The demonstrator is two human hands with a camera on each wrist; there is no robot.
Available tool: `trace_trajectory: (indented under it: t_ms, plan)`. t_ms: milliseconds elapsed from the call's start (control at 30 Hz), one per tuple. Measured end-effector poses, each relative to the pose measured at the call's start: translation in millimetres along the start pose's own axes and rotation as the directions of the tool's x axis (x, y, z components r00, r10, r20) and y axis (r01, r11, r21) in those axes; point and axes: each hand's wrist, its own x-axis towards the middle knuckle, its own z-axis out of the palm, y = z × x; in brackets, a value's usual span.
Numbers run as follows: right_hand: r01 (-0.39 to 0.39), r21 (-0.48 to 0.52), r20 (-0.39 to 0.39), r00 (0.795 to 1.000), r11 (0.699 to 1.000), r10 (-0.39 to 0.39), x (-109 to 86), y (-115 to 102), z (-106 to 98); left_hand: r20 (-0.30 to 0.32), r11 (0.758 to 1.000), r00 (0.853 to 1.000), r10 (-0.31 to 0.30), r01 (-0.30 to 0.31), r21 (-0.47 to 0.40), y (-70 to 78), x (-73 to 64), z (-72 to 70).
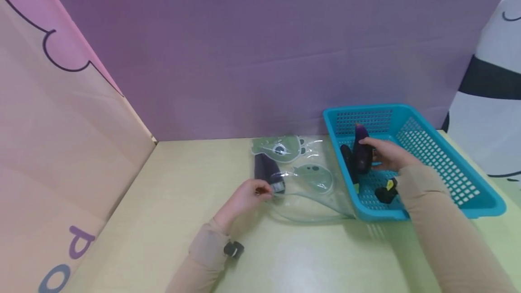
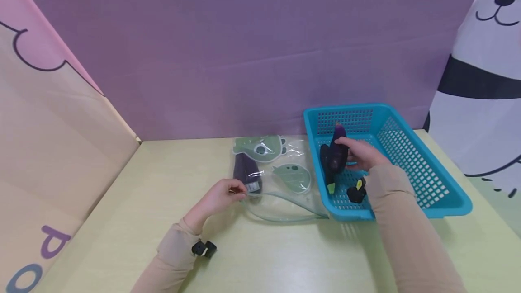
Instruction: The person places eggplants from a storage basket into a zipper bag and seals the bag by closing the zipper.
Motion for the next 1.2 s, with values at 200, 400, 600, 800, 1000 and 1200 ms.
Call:
trace_trajectory:
  t_ms: [200,400,600,800,1000,1200]
  plan:
    - [0.031,0.051,0.020,0.999,0.998,-0.032,-2.2,-2.9,-0.2,-0.002,1.000,1.000,-0.002,0.002,0.003,-0.3,-0.4,0.0]
    - [0.041,0.139,0.025,0.999,0.989,-0.044,-2.6,-5.2,0.8,-0.002,1.000,1.000,0.003,-0.003,0.006,-1.5,-1.1,-0.4]
    - [0.051,0.154,0.027,0.998,0.987,-0.056,-1.6,-5.1,0.8,0.004,1.000,1.000,-0.009,0.009,-0.011,-1.6,-1.1,-0.5]
    - [0.052,0.210,0.050,0.997,0.976,-0.064,-1.5,-4.1,-0.8,0.006,1.000,1.000,0.001,-0.001,-0.004,-0.6,-1.9,-0.8]
    - [0.047,0.305,0.080,0.994,0.951,-0.074,-2.6,-3.5,-4.0,0.009,1.000,1.000,0.008,-0.008,-0.009,-0.4,-2.4,-0.9]
    - [0.035,0.393,0.096,0.992,0.919,-0.079,-2.7,-2.9,-7.9,0.009,1.000,1.000,0.003,-0.003,-0.015,-1.4,-2.8,-1.1]
